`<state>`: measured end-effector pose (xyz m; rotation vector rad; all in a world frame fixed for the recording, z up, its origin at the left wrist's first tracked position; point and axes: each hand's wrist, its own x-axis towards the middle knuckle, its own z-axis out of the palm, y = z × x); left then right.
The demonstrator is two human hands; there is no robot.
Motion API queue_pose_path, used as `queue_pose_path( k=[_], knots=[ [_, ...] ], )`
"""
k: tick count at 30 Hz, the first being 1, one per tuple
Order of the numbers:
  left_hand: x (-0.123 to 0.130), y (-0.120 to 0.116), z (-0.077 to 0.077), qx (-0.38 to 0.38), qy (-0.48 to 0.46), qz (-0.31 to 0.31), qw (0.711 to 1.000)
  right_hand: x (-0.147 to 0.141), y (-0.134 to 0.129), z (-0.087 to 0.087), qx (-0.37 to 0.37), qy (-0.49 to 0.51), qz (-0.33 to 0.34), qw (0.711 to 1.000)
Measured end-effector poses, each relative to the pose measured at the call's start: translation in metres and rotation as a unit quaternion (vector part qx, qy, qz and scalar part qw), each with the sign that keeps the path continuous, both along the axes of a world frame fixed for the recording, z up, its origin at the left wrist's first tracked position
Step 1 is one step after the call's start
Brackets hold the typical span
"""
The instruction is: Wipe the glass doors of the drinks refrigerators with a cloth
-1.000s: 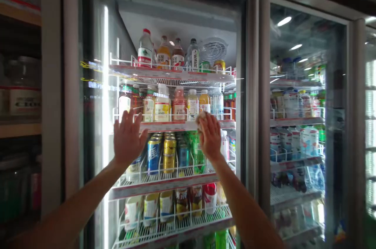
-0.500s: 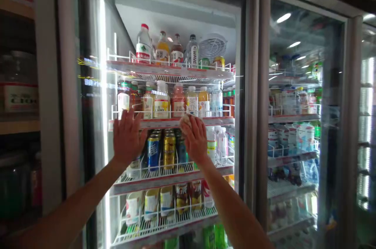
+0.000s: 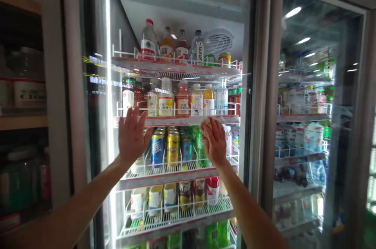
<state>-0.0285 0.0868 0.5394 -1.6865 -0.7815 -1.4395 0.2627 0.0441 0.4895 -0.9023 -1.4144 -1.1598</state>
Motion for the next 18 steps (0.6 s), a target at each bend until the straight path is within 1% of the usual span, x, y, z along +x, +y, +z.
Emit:
queue_pose_path(
  k=[2,4,5,6,7,9,11,12,13,14,15,16,18],
  knots=[
    [0.000,0.000,0.000,0.001,-0.001,-0.002,1.000,0.020,-0.001,0.004,0.033,0.060,-0.035,0.997],
    [0.001,0.000,0.000,0.001,0.001,0.002,1.000,0.036,0.002,0.011,0.084,0.154,-0.068,0.982],
    [0.001,0.000,0.000,0.003,0.002,0.005,1.000,0.038,0.005,0.016,0.102,0.184,-0.073,0.975],
    [0.001,0.000,0.000,0.007,0.004,0.008,1.000,0.034,0.007,0.020,0.108,0.191,-0.070,0.973],
    [0.001,0.000,0.000,0.010,0.006,0.010,1.000,0.023,0.010,0.023,0.104,0.181,-0.060,0.976],
    [0.001,0.000,0.000,0.016,0.009,0.013,1.000,-0.012,0.012,0.027,0.076,0.118,-0.028,0.990],
    [0.000,0.001,0.000,0.019,0.011,0.015,1.000,-0.051,0.012,0.026,0.030,0.043,-0.005,0.999],
    [-0.001,0.001,0.000,0.020,0.011,0.016,1.000,-0.066,0.011,0.024,0.008,0.008,0.001,1.000],
    [-0.001,0.001,-0.001,0.021,0.012,0.017,1.000,-0.074,0.010,0.023,-0.011,-0.023,0.004,1.000],
    [-0.002,0.001,-0.002,0.022,0.013,0.017,1.000,-0.075,0.009,0.022,-0.021,-0.043,0.004,0.999],
    [-0.002,0.001,-0.004,0.023,0.015,0.018,0.999,-0.069,0.008,0.021,-0.020,-0.048,0.002,0.999],
    [-0.003,0.001,-0.005,0.023,0.018,0.020,0.999,-0.058,0.007,0.022,-0.005,-0.036,-0.003,0.999],
    [-0.003,0.001,-0.009,0.024,0.021,0.027,0.999,-0.028,0.008,0.027,0.056,0.033,-0.016,0.998]
  ],
)
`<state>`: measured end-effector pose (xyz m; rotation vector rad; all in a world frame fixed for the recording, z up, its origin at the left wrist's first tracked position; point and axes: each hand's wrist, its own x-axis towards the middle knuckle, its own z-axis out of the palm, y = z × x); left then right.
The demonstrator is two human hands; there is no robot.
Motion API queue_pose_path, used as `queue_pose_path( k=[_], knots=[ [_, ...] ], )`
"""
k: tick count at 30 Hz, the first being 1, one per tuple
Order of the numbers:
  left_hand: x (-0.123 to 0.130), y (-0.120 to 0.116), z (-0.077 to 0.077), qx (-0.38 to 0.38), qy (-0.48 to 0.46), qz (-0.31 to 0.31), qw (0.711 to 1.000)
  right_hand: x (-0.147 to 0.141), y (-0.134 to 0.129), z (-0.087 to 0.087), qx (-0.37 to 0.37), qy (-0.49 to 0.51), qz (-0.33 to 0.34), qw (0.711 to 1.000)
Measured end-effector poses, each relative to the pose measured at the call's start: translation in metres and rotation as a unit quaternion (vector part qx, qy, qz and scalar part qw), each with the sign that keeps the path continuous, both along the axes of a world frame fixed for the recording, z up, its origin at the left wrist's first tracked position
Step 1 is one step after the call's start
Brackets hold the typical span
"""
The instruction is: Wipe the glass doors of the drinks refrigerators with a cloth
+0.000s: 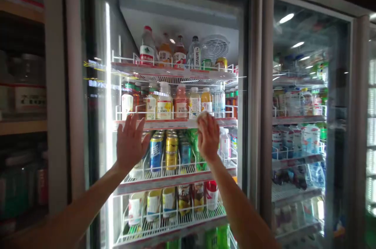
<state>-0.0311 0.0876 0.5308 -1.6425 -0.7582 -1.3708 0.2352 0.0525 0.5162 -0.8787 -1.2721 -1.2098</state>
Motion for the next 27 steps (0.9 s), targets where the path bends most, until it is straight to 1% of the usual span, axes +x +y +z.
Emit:
queue_pose_path(
  k=[2,3,4,5,7,9,10,11,12,13,16,18,20,22,24,25,26,27],
  knots=[
    [0.001,0.000,-0.002,0.002,-0.001,0.006,1.000,0.021,0.003,0.007,0.062,0.077,-0.010,0.995],
    [0.001,0.000,-0.002,0.001,-0.002,0.008,1.000,0.022,0.005,0.009,0.075,0.097,-0.011,0.992],
    [0.002,0.000,-0.003,0.000,-0.005,0.010,1.000,0.016,0.006,0.010,0.073,0.098,-0.009,0.992],
    [0.002,0.000,-0.002,0.000,-0.006,0.010,1.000,0.004,0.006,0.009,0.056,0.079,-0.003,0.995],
    [0.003,0.000,-0.002,0.000,-0.005,0.006,1.000,-0.032,0.004,0.003,-0.006,0.001,0.012,1.000],
    [0.001,-0.001,-0.001,0.001,-0.004,0.003,1.000,-0.064,0.002,-0.005,-0.071,-0.089,0.018,0.993],
    [-0.001,-0.001,-0.001,0.002,0.000,0.003,1.000,-0.073,0.001,-0.008,-0.091,-0.119,0.019,0.989],
    [-0.003,-0.001,-0.001,0.002,0.007,0.005,1.000,-0.075,0.000,-0.009,-0.100,-0.133,0.019,0.986],
    [-0.006,-0.001,-0.001,0.004,0.018,0.008,1.000,-0.069,-0.001,-0.008,-0.093,-0.128,0.019,0.987],
    [-0.009,-0.001,-0.001,0.007,0.030,0.011,0.999,-0.058,-0.001,-0.006,-0.075,-0.106,0.019,0.991],
    [-0.015,-0.001,-0.003,0.015,0.055,0.019,0.998,-0.010,0.002,0.007,0.016,0.015,0.015,1.000],
    [-0.017,-0.001,-0.003,0.017,0.053,0.021,0.998,0.009,0.004,0.011,0.057,0.081,0.010,0.995],
    [-0.017,-0.001,-0.003,0.018,0.051,0.019,0.998,0.005,0.004,0.006,0.048,0.081,0.011,0.996],
    [-0.016,0.000,-0.003,0.022,0.050,0.012,0.998,-0.015,0.001,-0.007,-0.002,0.019,0.019,1.000],
    [-0.016,0.000,-0.003,0.022,0.048,0.006,0.999,-0.032,-0.003,-0.019,-0.061,-0.061,0.021,0.996],
    [-0.015,-0.001,-0.003,0.020,0.046,0.002,0.999,-0.033,-0.004,-0.024,-0.079,-0.085,0.018,0.993],
    [-0.015,-0.001,-0.003,0.014,0.043,0.001,0.999,-0.029,-0.005,-0.026,-0.085,-0.092,0.013,0.992],
    [-0.014,-0.002,-0.004,0.008,0.039,0.000,0.999,-0.019,-0.006,-0.027,-0.079,-0.081,0.006,0.994]
  ],
)
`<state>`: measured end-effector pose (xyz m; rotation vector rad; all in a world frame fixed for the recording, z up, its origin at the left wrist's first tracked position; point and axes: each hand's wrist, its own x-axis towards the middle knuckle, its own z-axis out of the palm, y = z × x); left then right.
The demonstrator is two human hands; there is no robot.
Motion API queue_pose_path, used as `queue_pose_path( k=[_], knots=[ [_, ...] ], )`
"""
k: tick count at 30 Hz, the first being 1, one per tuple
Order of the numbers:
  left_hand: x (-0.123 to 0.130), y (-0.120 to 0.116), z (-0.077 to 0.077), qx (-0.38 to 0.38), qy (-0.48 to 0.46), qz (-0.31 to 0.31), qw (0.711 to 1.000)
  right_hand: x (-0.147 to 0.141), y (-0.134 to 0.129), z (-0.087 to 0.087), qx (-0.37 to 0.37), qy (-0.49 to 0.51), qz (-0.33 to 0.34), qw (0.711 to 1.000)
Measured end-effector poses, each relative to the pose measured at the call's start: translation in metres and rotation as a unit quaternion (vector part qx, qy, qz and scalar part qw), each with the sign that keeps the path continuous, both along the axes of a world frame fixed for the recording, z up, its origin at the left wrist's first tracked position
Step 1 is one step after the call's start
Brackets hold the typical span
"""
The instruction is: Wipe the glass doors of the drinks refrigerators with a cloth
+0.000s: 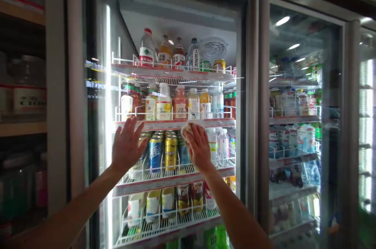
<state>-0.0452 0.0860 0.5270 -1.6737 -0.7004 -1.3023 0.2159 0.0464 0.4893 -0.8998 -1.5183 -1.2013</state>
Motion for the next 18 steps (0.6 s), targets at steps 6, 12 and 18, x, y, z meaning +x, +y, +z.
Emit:
queue_pose_path(
  k=[6,12,18],
  knots=[
    [0.006,-0.002,-0.005,-0.024,-0.025,0.007,0.999,0.080,0.003,0.014,0.118,0.242,-0.063,0.961],
    [0.008,-0.001,-0.005,-0.034,-0.032,-0.015,0.999,0.015,0.000,-0.008,0.028,0.062,-0.006,0.998],
    [0.012,-0.004,-0.009,-0.040,-0.050,0.003,0.998,0.028,0.003,0.022,0.085,0.122,-0.002,0.989]
  ],
)
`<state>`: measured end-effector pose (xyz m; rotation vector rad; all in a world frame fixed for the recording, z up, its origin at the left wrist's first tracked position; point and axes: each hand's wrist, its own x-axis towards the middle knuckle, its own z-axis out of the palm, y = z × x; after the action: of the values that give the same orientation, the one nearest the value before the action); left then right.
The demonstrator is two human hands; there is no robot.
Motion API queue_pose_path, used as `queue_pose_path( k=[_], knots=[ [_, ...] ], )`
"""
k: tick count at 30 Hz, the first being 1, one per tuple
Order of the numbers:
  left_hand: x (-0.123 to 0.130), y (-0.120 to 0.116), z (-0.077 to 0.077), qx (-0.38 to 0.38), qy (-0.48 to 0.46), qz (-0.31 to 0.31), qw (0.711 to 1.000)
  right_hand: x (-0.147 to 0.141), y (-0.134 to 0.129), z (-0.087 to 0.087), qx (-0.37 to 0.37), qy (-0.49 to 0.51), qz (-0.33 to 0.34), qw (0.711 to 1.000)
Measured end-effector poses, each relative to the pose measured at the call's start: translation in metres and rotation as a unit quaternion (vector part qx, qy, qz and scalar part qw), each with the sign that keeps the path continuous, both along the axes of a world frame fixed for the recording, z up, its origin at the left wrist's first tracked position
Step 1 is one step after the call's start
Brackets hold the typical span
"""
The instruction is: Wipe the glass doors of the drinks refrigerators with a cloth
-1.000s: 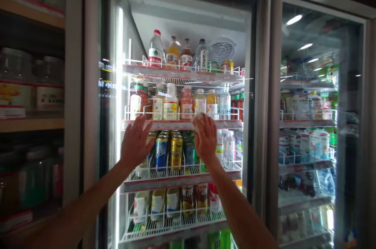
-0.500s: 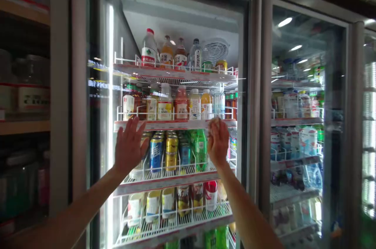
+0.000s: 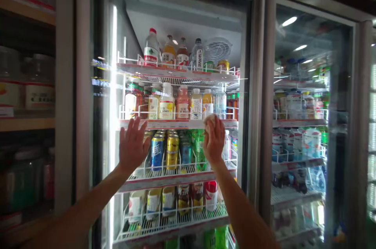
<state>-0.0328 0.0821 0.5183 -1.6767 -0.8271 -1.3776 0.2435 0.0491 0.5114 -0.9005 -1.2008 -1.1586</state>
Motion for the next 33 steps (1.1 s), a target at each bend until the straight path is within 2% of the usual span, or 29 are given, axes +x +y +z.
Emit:
queue_pose_path(
  k=[2,4,7,9,11,14,16,18,21,23,24,28,30,31,33],
  knots=[
    [0.000,0.000,-0.001,0.001,0.005,0.006,1.000,0.004,0.005,0.013,0.045,0.047,-0.002,0.998],
    [0.000,0.000,-0.001,0.007,0.003,0.005,1.000,-0.010,0.008,0.017,0.045,0.026,0.003,0.999],
    [-0.001,0.000,-0.001,0.011,0.002,-0.005,1.000,-0.042,0.007,0.007,-0.041,-0.110,0.020,0.993],
    [-0.002,0.000,-0.001,0.009,0.004,-0.009,1.000,-0.050,0.004,0.004,-0.083,-0.166,0.022,0.982],
    [-0.003,0.000,-0.001,0.010,0.007,-0.013,1.000,-0.041,0.004,0.012,-0.062,-0.130,0.018,0.989],
    [-0.003,0.002,-0.002,0.019,0.009,-0.007,1.000,-0.024,0.009,0.038,0.025,0.008,0.014,1.000],
    [-0.002,0.003,-0.002,0.023,0.010,0.003,1.000,-0.029,0.013,0.047,0.042,0.041,0.016,0.998],
    [-0.001,0.003,-0.003,0.022,0.009,0.006,1.000,-0.051,0.014,0.043,0.008,-0.007,0.023,1.000],
    [-0.003,0.000,-0.002,0.011,0.009,-0.013,1.000,-0.087,0.011,0.023,-0.087,-0.162,0.027,0.983],
    [-0.011,-0.002,0.000,0.000,0.024,-0.025,0.999,-0.095,0.009,0.021,-0.125,-0.218,0.019,0.968],
    [-0.017,-0.003,0.002,-0.004,0.025,-0.024,0.999,-0.093,0.009,0.026,-0.122,-0.210,0.016,0.970],
    [-0.056,-0.001,0.010,-0.014,-0.053,0.010,0.998,-0.073,0.018,0.073,-0.017,-0.058,0.029,0.998],
    [-0.075,0.001,0.009,-0.021,-0.070,0.023,0.997,-0.079,0.022,0.084,-0.004,-0.054,0.038,0.998],
    [-0.083,0.001,0.006,-0.023,-0.062,0.026,0.997,-0.087,0.023,0.082,-0.018,-0.078,0.040,0.996],
    [-0.095,0.000,-0.003,-0.023,-0.038,0.034,0.998,-0.111,0.022,0.061,-0.068,-0.160,0.038,0.984]
  ],
)
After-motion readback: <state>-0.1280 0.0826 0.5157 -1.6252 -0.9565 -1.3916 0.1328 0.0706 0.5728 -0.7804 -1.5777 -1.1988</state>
